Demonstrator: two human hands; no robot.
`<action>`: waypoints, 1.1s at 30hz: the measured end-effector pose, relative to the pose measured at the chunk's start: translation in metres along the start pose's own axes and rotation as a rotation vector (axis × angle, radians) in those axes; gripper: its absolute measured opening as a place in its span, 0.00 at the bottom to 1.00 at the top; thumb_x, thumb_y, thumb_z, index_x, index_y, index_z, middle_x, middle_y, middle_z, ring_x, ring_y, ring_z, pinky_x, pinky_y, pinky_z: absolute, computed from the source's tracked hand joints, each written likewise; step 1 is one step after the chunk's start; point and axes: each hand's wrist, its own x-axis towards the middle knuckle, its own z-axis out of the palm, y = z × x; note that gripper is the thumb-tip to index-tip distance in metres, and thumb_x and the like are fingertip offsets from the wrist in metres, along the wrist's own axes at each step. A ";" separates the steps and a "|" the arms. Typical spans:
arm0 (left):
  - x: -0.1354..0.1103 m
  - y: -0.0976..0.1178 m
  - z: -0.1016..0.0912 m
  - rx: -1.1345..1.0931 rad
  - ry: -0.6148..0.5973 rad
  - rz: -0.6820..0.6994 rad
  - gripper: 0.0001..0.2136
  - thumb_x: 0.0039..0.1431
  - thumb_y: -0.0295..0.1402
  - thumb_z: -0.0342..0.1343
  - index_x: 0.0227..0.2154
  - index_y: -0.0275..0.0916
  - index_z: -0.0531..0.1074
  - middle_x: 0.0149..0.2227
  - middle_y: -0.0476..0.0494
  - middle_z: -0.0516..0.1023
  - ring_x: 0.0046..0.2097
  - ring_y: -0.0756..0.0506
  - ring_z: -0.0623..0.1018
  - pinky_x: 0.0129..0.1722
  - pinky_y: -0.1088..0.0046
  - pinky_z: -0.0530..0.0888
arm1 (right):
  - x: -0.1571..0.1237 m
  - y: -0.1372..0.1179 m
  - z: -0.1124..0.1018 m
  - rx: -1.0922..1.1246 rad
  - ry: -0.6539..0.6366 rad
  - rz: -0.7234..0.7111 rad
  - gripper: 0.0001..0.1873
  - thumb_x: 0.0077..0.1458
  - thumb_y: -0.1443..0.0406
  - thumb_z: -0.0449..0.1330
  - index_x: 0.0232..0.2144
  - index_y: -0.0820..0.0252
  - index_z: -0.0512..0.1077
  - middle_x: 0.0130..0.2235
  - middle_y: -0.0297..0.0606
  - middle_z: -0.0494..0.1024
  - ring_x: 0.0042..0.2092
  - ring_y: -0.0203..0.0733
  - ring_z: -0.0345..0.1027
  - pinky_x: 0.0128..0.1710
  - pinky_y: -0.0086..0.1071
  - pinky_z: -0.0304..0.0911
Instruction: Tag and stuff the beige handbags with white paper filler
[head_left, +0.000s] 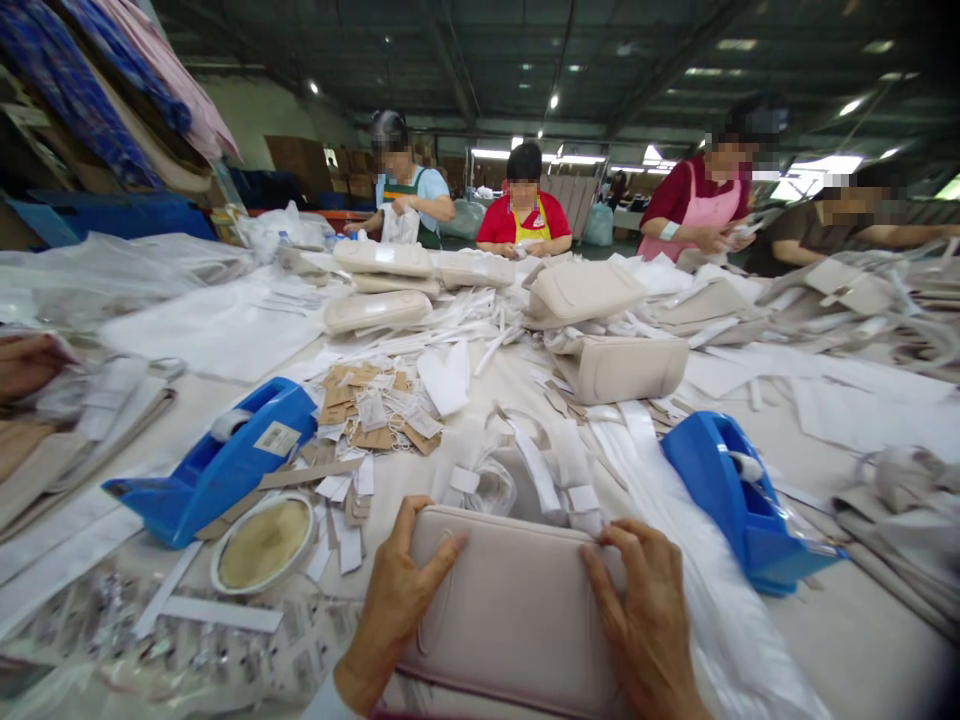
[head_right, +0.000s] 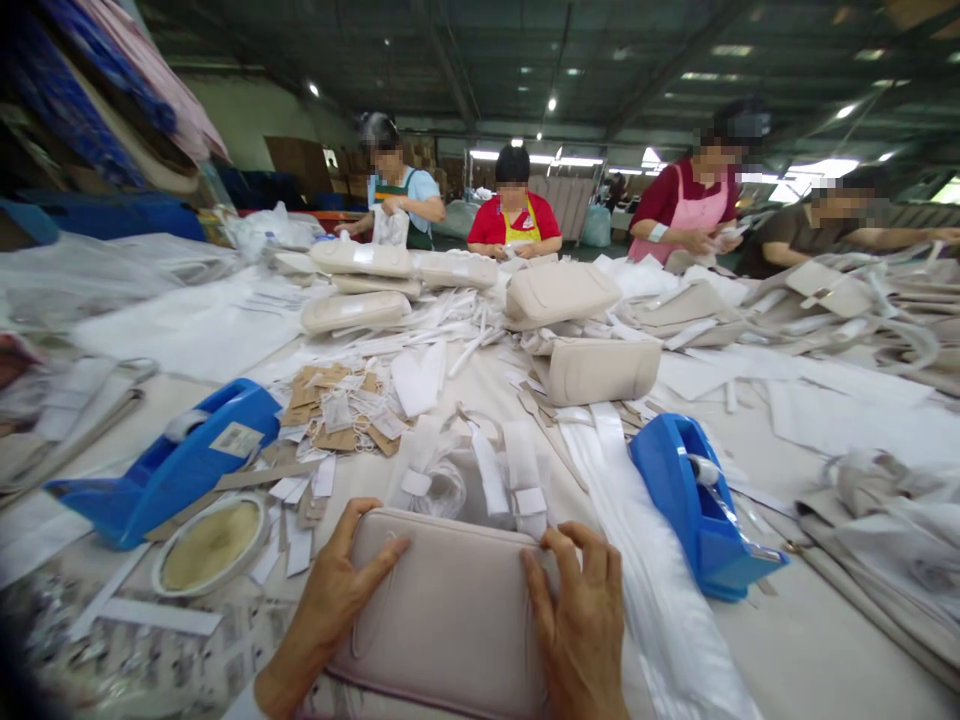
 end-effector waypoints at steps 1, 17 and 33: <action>0.000 0.000 0.000 -0.005 -0.007 0.005 0.17 0.55 0.46 0.58 0.43 0.45 0.62 0.32 0.54 0.72 0.34 0.45 0.75 0.37 0.70 0.71 | 0.003 -0.008 -0.001 -0.064 0.028 -0.098 0.08 0.62 0.61 0.55 0.40 0.57 0.70 0.48 0.44 0.68 0.50 0.53 0.61 0.50 0.48 0.58; 0.024 0.026 -0.002 0.431 0.183 0.298 0.16 0.56 0.40 0.56 0.45 0.40 0.66 0.45 0.41 0.71 0.51 0.36 0.70 0.52 0.55 0.67 | 0.012 -0.059 0.061 0.182 -0.183 -0.485 0.14 0.65 0.73 0.46 0.40 0.62 0.72 0.40 0.43 0.72 0.41 0.45 0.61 0.41 0.40 0.62; 0.086 0.042 0.002 0.433 0.137 0.365 0.17 0.53 0.31 0.59 0.45 0.37 0.66 0.45 0.39 0.69 0.51 0.39 0.69 0.52 0.59 0.67 | 0.016 -0.059 0.064 0.163 -0.254 -0.447 0.10 0.58 0.76 0.53 0.35 0.62 0.72 0.36 0.40 0.71 0.39 0.45 0.60 0.38 0.37 0.63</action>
